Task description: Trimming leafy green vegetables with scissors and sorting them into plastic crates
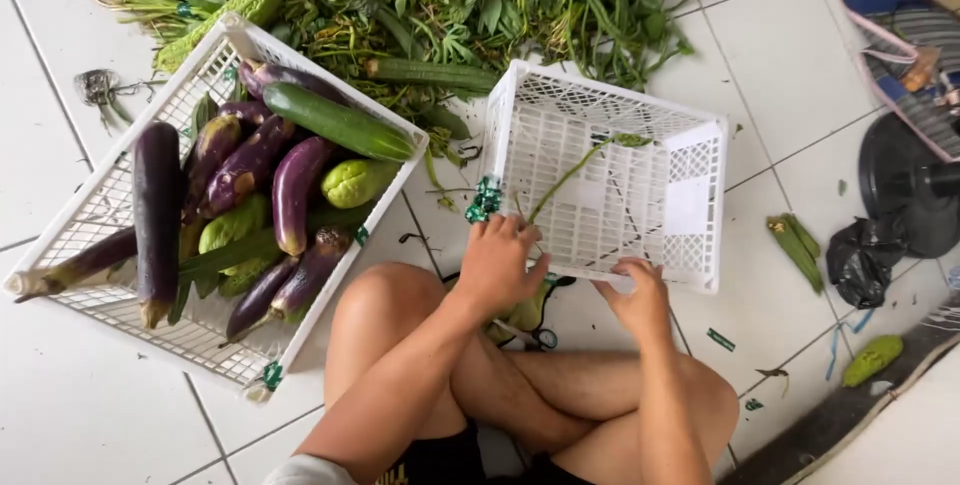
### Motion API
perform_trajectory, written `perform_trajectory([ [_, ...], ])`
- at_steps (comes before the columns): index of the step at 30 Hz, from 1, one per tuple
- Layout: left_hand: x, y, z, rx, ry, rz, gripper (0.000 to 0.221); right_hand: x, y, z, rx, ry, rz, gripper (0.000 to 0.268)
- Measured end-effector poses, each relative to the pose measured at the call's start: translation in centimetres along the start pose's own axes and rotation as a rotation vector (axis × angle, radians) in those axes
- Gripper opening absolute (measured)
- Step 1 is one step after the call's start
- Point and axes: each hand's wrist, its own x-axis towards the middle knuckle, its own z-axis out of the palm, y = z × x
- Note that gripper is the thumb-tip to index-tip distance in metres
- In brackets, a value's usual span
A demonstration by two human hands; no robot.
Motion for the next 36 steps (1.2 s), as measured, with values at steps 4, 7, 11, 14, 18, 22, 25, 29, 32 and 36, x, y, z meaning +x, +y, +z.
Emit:
perform_trajectory([
  [4,-1.7,-2.0,3.3,0.094,-0.251,0.043,0.038,7.5,-13.7,-9.4,-0.040,-0.812,0.328,0.088],
  [7,-1.2,-1.8,1.3,-0.032,-0.327,0.034,0.049,15.2,-18.3,-6.8,0.214,-0.735,0.095,0.070],
  [11,-0.4,-2.5,1.5,-0.141,-0.335,-0.073,0.042,28.8,-22.8,5.4,0.333,-0.277,-0.292,0.048],
  [14,0.8,-1.6,-0.5,-0.220,-0.253,-0.140,0.031,34.2,-31.1,11.7,0.259,-0.314,-0.353,0.051],
  [18,0.5,-1.5,0.7,-0.366,-0.431,-0.263,0.021,37.5,-38.6,21.6,0.117,-0.306,-0.667,0.056],
  [22,0.8,-2.5,0.0,-0.356,-0.505,-0.168,0.034,39.4,-43.5,27.0,-0.049,-0.368,-0.740,0.077],
  [25,1.5,-4.2,0.0,-0.426,-0.472,-0.231,0.036,40.6,-45.5,28.5,-0.269,-0.381,-0.781,0.100],
  [29,0.9,-4.2,0.4,-0.646,-0.462,-0.315,0.042,43.3,-41.2,30.5,-0.209,-0.368,-0.508,0.117],
  [32,1.2,-3.6,0.0,-0.645,-0.578,-0.339,0.046,43.5,-41.0,30.7,-0.181,-0.293,-0.547,0.102],
  [36,2.3,-2.8,-2.1,-0.547,-0.684,-0.293,0.044,43.7,-42.6,29.0,-0.195,-0.352,-0.507,0.082],
])
